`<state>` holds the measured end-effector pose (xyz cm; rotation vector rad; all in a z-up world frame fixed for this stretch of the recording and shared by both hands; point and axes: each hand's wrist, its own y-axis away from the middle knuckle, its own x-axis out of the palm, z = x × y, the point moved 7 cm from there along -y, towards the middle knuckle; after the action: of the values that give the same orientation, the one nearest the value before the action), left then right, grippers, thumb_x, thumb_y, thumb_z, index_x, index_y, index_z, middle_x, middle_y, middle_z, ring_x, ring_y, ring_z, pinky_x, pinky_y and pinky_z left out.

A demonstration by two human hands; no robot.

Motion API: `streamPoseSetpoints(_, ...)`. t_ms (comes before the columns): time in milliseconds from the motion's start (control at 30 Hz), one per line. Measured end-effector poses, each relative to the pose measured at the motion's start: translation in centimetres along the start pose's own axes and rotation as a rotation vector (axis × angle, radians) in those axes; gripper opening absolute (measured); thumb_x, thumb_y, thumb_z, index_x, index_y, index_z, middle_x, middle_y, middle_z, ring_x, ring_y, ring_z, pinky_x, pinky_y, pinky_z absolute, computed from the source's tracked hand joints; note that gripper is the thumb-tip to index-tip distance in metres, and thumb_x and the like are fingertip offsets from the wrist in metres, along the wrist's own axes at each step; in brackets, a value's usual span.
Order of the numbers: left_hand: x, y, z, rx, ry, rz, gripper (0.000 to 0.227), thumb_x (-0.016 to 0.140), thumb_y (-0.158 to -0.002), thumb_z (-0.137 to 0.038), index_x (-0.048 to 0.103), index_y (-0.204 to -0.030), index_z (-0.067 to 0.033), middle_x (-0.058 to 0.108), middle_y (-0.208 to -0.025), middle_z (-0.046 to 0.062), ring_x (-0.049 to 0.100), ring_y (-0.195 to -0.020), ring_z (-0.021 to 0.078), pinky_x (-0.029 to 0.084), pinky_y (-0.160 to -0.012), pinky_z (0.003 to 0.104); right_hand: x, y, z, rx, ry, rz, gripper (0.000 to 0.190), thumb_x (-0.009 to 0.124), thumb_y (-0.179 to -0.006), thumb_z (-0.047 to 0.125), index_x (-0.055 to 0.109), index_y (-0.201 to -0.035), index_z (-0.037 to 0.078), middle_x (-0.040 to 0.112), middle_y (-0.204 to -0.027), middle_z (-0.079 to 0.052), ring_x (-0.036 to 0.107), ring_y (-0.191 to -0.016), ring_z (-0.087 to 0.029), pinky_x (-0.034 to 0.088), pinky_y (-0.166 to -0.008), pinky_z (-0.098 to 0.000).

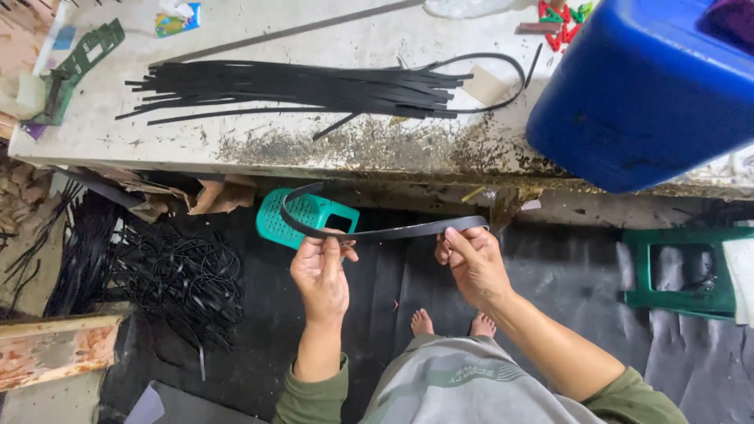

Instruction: The person repeatedly feeds a black rubber strip through a small handheld shaping tool, then bends and inspects the strip to check its curvature. They continue this cycle, handling multiple strips and placing them on the workbench.

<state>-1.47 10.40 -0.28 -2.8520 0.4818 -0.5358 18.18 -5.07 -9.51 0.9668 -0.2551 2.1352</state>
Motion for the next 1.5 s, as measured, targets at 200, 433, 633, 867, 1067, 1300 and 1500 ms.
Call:
streamPoseSetpoints(200, -0.5, 0.1, -0.3, 0.019, 0.059, -0.040, 0.009, 0.061, -0.102, -0.004, 0.064, -0.098, 0.0036, 0.071, -0.088, 0.021, 0.071, -0.073, 0.0237, 0.058, -0.055, 0.027, 5.2, 1.0, 6.9, -0.433, 0.373, 0.247, 0.010, 0.067, -0.095, -0.004, 0.067, -0.086, -0.007, 0.059, -0.075, -0.018, 0.057, -0.062, -0.024, 0.050, -0.056, -0.0335)
streamPoseSetpoints(433, -0.9, 0.3, -0.2, 0.004, 0.081, -0.055, 0.010, 0.060, -0.103, -0.007, 0.063, -0.098, 0.0010, 0.070, -0.088, 0.020, 0.070, -0.073, 0.0228, 0.057, -0.055, 0.027, 5.5, 1.6, 7.1, -0.684, 0.442, 0.312, 0.006, 0.069, -0.091, -0.010, 0.070, -0.085, -0.008, 0.066, -0.076, -0.019, 0.063, -0.074, -0.029, 0.054, -0.060, -0.0338)
streamPoseSetpoints(633, -0.9, 0.7, -0.4, 0.008, 0.060, -0.064, 0.011, 0.060, -0.104, -0.008, 0.063, -0.098, 0.0009, 0.069, -0.088, 0.020, 0.069, -0.073, 0.0224, 0.057, -0.055, 0.027, 5.7, 2.0, 7.4, -0.742, 0.488, 0.321, 0.009, 0.070, -0.093, -0.006, 0.069, -0.084, -0.007, 0.068, -0.078, -0.019, 0.065, -0.073, -0.030, 0.055, -0.063, -0.0355)
streamPoseSetpoints(867, -1.6, 0.9, -0.1, 0.004, 0.066, -0.065, 0.011, 0.059, -0.104, -0.010, 0.062, -0.100, 0.0003, 0.069, -0.087, 0.018, 0.068, -0.072, 0.0203, 0.057, -0.055, 0.026, 6.0, 2.4, 7.0, -0.739, 0.483, 0.325, 0.009, 0.071, -0.093, -0.003, 0.071, -0.085, -0.006, 0.069, -0.080, -0.019, 0.067, -0.075, -0.031, 0.056, -0.065, -0.0379)
streamPoseSetpoints(1067, -2.5, 0.4, 0.3, -0.046, 0.072, -0.105, 0.011, 0.060, -0.105, -0.011, 0.062, -0.099, -0.0018, 0.070, -0.086, 0.017, 0.069, -0.072, 0.0199, 0.057, -0.057, 0.024, 7.1, 2.8, 7.1, -0.715, 0.484, 0.304, 0.010, 0.070, -0.094, -0.004, 0.071, -0.085, -0.006, 0.067, -0.078, -0.017, 0.067, -0.077, -0.031, 0.055, -0.072, -0.0382)
streamPoseSetpoints(1300, -0.6, 2.3, 0.5, -0.087, 0.098, -0.101, 0.014, 0.064, -0.102, -0.010, 0.063, -0.093, 0.0003, 0.072, -0.082, 0.022, 0.073, -0.070, 0.0244, 0.059, -0.054, 0.028, 7.4, 2.4, 5.8, -0.618, 0.415, 0.236, 0.011, 0.071, -0.095, -0.004, 0.069, -0.083, -0.005, 0.063, -0.073, -0.014, 0.064, -0.077, -0.028, 0.053, -0.073, -0.0390)
streamPoseSetpoints(1500, 4.9, 3.8, -0.5, -0.097, 0.010, 0.022, 0.017, 0.070, -0.096, -0.004, 0.069, -0.082, 0.0050, 0.072, -0.074, 0.021, 0.072, -0.064, 0.0224, 0.059, -0.052, 0.030, 8.0, 2.0, 4.5, -0.397, 0.397, 0.184, 0.008, 0.072, -0.095, -0.001, 0.073, -0.087, -0.003, 0.065, -0.079, -0.013, 0.058, -0.075, -0.016, 0.050, -0.067, -0.0296)
